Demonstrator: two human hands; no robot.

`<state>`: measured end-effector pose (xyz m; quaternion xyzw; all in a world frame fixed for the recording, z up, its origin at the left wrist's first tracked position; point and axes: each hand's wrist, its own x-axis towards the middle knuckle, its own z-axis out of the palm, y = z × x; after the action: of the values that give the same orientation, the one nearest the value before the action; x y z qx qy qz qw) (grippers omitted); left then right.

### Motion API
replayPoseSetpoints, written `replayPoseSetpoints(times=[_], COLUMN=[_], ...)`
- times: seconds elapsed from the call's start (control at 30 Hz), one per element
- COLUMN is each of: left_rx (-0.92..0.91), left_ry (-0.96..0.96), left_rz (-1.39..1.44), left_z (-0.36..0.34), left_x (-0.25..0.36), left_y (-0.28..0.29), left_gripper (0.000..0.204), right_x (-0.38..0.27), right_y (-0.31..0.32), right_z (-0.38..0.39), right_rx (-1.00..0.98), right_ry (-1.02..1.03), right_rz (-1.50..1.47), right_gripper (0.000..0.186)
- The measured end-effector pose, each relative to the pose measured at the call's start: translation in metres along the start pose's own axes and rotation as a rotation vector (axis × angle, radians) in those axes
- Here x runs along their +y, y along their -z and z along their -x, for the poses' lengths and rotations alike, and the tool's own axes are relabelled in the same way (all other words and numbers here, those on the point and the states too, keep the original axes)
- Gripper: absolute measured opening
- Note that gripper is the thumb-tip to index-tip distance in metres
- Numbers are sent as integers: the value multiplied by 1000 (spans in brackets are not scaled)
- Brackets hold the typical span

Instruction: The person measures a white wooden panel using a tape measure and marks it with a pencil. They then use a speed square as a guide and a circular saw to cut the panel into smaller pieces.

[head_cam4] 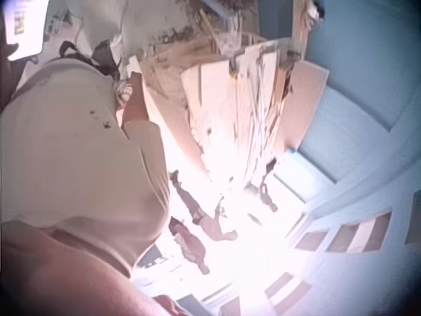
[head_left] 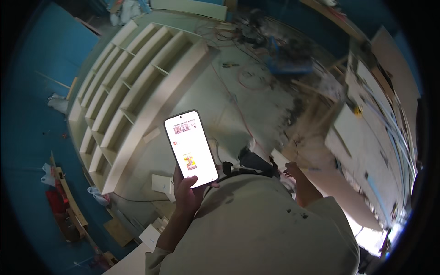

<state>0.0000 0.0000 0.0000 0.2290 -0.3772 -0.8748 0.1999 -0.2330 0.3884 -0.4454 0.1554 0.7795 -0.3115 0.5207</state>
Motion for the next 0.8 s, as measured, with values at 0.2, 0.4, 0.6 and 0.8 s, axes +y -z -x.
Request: replayPoseSetpoints(times=[0.2,0.4,0.6,0.8], left_rx=[-92,-181,-652,-916], left_ry=[10,-160,547,231], left_rz=[25,-674,4,-454], left_z=[-81,-230,-397,-524], left_x=[23,1,-24,14], left_y=[-29,-52,-85,-40], left_gripper=[73,61,55,47], right_x=[-177,-252,-148,-108], right_y=[57,21,31,-104], right_z=[-46,-133,-109,79], right_rx=[-32,665,770,904], right_ry=[443,896,387,-320], right_rz=[-64,848,11,-546], right_gripper=[33,22,14,20])
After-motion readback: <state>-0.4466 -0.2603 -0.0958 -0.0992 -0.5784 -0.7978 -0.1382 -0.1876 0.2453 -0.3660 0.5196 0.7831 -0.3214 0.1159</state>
